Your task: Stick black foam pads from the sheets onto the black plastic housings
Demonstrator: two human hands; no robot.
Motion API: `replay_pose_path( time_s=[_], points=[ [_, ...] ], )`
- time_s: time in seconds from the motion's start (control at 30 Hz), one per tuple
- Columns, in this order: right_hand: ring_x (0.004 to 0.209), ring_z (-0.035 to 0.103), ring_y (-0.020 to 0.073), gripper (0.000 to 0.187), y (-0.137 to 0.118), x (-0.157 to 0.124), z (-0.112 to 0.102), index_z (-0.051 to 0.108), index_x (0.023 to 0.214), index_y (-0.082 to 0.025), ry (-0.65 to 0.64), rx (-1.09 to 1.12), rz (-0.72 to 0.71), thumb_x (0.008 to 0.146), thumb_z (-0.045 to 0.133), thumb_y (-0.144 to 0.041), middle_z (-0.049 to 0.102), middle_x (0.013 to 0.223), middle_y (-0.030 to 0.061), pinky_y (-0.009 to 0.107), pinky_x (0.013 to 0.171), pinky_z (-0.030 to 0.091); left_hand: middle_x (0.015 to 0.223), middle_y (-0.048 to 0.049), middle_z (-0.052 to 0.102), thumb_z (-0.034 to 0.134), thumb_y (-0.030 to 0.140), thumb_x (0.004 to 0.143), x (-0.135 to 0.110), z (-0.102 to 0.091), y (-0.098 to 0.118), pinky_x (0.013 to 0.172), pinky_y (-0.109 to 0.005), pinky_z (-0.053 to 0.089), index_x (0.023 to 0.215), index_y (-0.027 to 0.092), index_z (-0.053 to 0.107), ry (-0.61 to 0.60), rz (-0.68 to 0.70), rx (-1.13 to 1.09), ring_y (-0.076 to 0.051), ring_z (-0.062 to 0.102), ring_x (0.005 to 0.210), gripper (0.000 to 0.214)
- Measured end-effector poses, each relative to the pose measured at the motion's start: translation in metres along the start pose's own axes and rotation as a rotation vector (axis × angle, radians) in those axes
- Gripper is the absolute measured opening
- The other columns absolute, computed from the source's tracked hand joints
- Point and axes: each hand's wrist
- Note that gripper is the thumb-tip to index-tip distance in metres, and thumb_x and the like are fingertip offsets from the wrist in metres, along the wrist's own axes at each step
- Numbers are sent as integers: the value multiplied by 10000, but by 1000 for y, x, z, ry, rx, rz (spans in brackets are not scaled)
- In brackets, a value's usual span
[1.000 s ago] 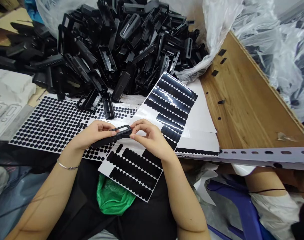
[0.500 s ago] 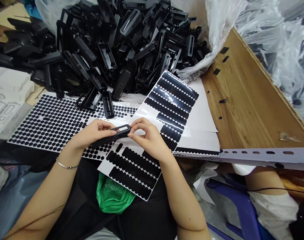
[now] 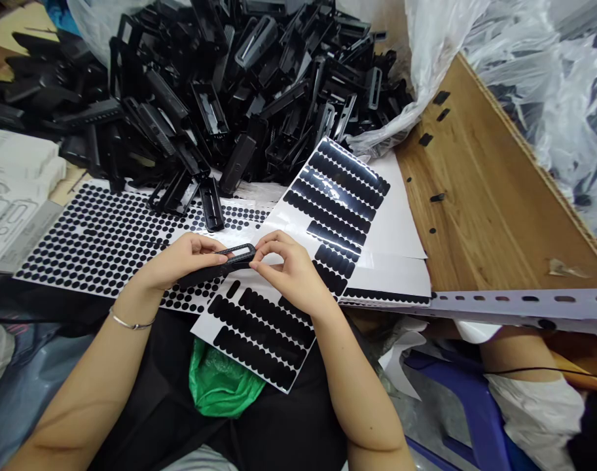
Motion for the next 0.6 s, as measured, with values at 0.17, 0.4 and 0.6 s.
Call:
replay_pose_path(
  time_s=[0.17,0.4,0.6],
  points=[
    [973,596,232,125,0,0,-1,690,791,-218,3,-1,5,863,716,-317,586,1046,74,335,693,599,644,-18,628,718,431,768,2,-2,-1,528,-262,361,748,166,758,6,2,4,-134,511,570,269],
    [966,590,228,109,0,-1,-1,703,806,-220,-12,4,-5,864,716,-312,579,1042,74,317,663,580,642,-23,647,723,430,770,1,-2,-1,553,-272,408,755,166,768,8,18,7,-143,546,586,268],
    [942,586,214,102,-1,0,-1,714,809,-224,-43,-40,-21,887,690,-286,567,1031,71,308,665,583,656,-31,661,723,425,771,1,-3,-2,584,-279,433,745,160,762,5,38,26,-155,566,625,269]
  ],
)
Point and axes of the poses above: each hand's wrist, its own x-axis towards the middle knuckle, its own z-axis out of the palm, y = z × x
